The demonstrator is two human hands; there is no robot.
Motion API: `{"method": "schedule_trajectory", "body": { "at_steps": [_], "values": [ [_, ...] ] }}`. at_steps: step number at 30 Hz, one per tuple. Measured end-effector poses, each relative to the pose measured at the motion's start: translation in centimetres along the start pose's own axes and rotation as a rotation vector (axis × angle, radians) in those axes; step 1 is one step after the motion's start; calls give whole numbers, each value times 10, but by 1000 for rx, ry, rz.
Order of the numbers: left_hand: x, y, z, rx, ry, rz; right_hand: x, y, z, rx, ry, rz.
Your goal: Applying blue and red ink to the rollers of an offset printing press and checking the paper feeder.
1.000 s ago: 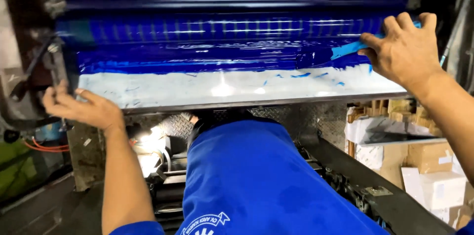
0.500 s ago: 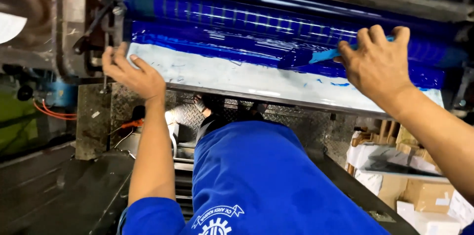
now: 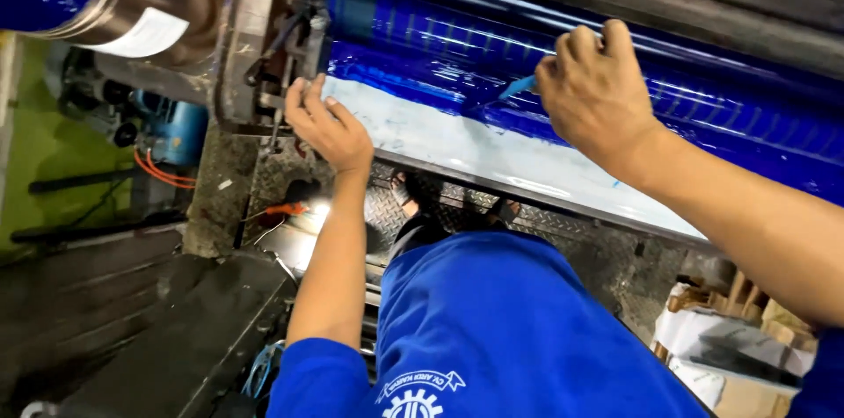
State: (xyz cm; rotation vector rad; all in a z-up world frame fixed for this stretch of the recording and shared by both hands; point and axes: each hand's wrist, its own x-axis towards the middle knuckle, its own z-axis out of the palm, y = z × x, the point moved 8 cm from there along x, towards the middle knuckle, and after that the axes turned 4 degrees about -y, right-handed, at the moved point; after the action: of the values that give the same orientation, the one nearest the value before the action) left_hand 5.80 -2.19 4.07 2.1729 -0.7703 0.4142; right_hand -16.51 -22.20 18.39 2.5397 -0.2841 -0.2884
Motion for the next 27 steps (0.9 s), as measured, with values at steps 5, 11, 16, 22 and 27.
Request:
{"method": "schedule_trajectory", "body": {
  "at_steps": [5, 11, 16, 22, 27],
  "values": [
    [1, -1, -6, 5, 56, -68, 50, -27, -31, -108, 155, -79],
    [0, -8, -7, -38, 107, -46, 111, -58, -64, -124, 222, -163],
    [2, -5, -7, -57, 71, -78, 159, -67, -62, -153, 95, -217],
    [0, -7, -3, -75, 39, -69, 208, -8, -9, -45, -213, -191],
    [2, -9, -2, -87, 12, -37, 217, 33, 109, 355, -307, -53]
  ]
}}
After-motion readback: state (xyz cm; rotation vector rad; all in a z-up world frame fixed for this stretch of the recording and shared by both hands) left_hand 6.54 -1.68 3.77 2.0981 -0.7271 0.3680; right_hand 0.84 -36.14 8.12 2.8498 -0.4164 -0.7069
